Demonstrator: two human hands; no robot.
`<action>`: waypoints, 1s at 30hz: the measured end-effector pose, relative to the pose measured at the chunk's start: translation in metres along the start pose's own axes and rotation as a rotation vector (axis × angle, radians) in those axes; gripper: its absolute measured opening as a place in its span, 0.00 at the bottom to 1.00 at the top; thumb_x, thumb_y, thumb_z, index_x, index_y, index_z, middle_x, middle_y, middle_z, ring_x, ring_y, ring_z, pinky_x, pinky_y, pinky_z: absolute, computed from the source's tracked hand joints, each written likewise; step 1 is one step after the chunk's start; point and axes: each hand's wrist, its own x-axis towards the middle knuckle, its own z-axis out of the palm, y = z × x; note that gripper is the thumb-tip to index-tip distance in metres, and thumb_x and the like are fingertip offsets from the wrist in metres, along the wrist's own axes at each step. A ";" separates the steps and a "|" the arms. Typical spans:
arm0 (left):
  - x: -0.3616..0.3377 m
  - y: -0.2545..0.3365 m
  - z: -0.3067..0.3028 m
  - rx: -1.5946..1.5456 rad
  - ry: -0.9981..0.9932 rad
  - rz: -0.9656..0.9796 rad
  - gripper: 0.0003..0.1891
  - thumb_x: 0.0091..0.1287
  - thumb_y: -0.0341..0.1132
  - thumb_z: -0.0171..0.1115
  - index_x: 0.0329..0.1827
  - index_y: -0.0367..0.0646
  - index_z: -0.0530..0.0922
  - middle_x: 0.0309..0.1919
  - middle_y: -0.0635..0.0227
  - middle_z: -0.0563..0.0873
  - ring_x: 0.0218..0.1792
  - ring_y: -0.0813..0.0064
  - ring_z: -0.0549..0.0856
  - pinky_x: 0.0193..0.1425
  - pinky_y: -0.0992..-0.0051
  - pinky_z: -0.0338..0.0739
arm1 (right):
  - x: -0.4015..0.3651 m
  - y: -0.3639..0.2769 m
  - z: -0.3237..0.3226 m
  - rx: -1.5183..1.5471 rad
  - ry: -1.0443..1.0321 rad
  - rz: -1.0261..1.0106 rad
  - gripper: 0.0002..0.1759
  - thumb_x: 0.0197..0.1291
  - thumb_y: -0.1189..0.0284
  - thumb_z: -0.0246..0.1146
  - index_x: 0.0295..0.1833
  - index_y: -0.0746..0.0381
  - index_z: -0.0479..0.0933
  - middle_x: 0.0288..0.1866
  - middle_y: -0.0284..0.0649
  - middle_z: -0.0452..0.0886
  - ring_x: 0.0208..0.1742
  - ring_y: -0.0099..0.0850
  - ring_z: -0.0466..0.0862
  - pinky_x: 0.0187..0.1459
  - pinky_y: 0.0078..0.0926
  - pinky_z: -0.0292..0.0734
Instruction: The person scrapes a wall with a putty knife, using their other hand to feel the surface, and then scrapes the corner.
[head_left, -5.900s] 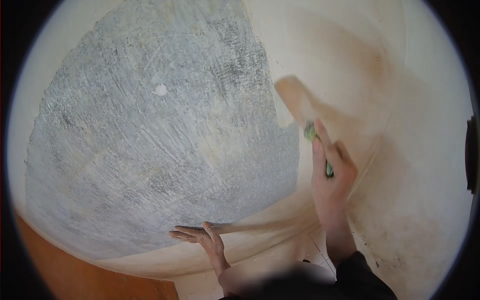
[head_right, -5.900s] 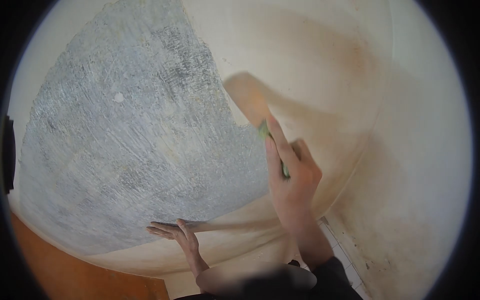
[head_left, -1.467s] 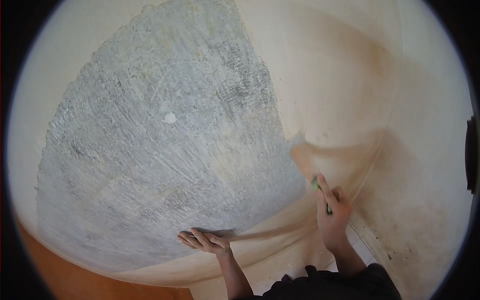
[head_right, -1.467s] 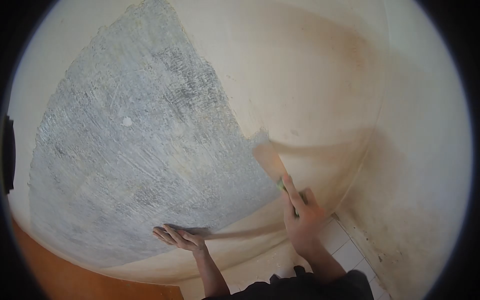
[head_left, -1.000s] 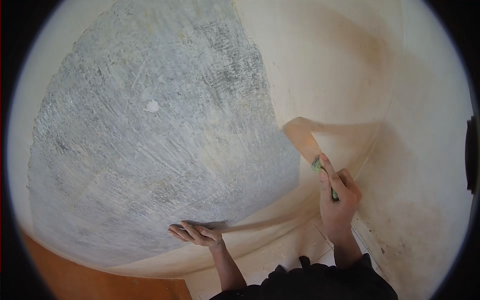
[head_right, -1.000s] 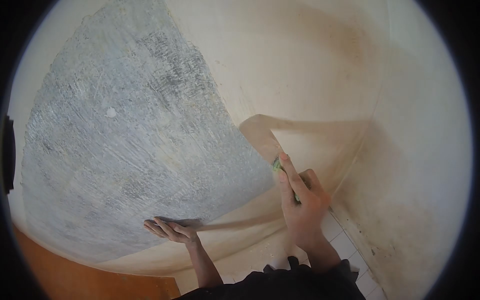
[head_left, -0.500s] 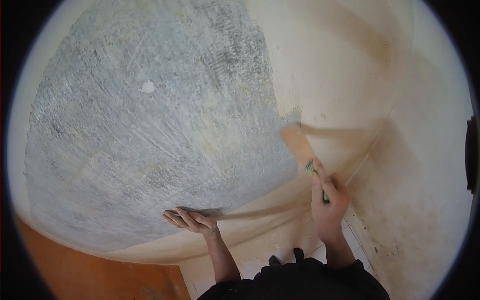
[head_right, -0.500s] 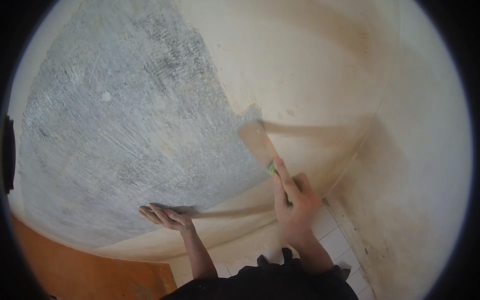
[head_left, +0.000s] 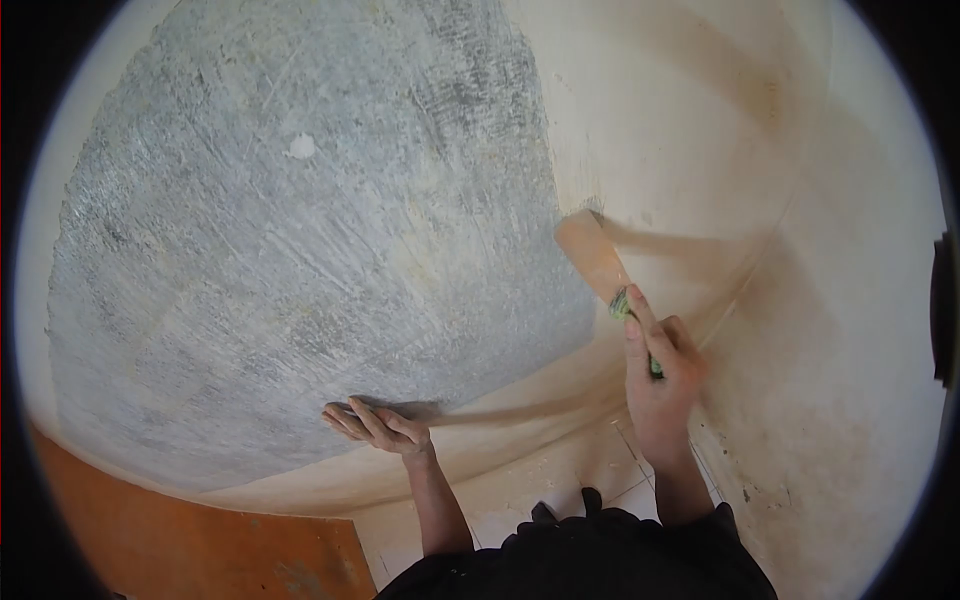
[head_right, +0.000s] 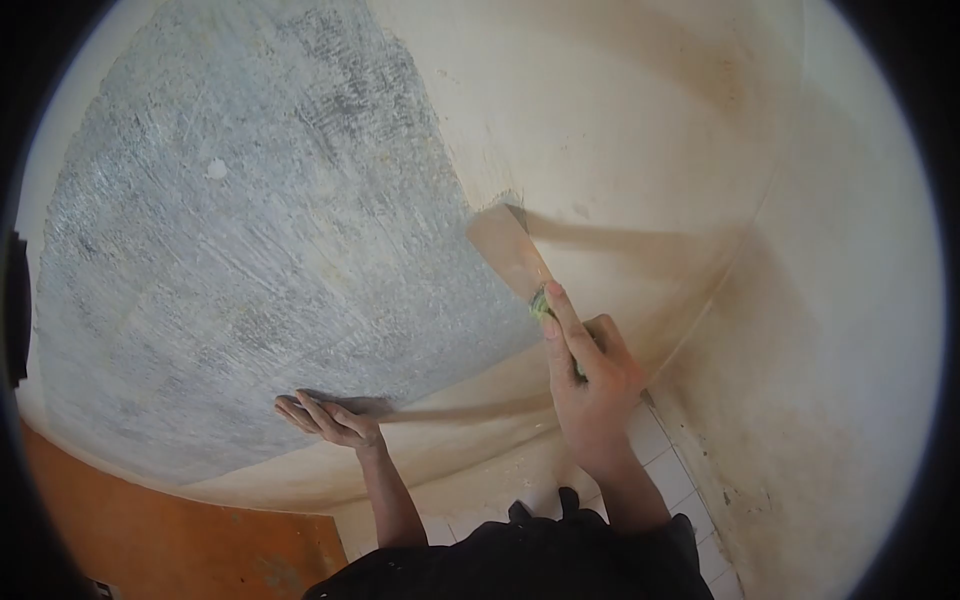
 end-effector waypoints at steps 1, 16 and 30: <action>-0.001 -0.001 0.000 -0.012 0.001 0.009 0.24 0.72 0.36 0.38 0.68 0.34 0.65 0.73 0.49 0.56 0.75 0.49 0.51 0.75 0.47 0.43 | -0.015 0.009 0.007 -0.015 0.004 -0.014 0.20 0.57 0.76 0.66 0.57 0.52 0.80 0.20 0.34 0.64 0.18 0.24 0.64 0.22 0.24 0.63; -0.004 -0.003 -0.006 -0.006 -0.035 -0.025 0.24 0.71 0.33 0.39 0.69 0.36 0.65 0.73 0.49 0.56 0.75 0.49 0.50 0.75 0.47 0.41 | -0.002 -0.008 0.008 -0.020 0.066 -0.004 0.23 0.55 0.77 0.68 0.58 0.51 0.80 0.21 0.35 0.64 0.19 0.23 0.64 0.23 0.23 0.63; -0.008 -0.009 -0.003 -0.028 -0.018 0.019 0.24 0.71 0.34 0.39 0.69 0.38 0.65 0.73 0.48 0.56 0.75 0.48 0.50 0.75 0.46 0.43 | -0.001 -0.010 0.023 -0.010 0.093 -0.097 0.26 0.52 0.78 0.70 0.59 0.52 0.79 0.21 0.36 0.65 0.20 0.23 0.66 0.23 0.23 0.64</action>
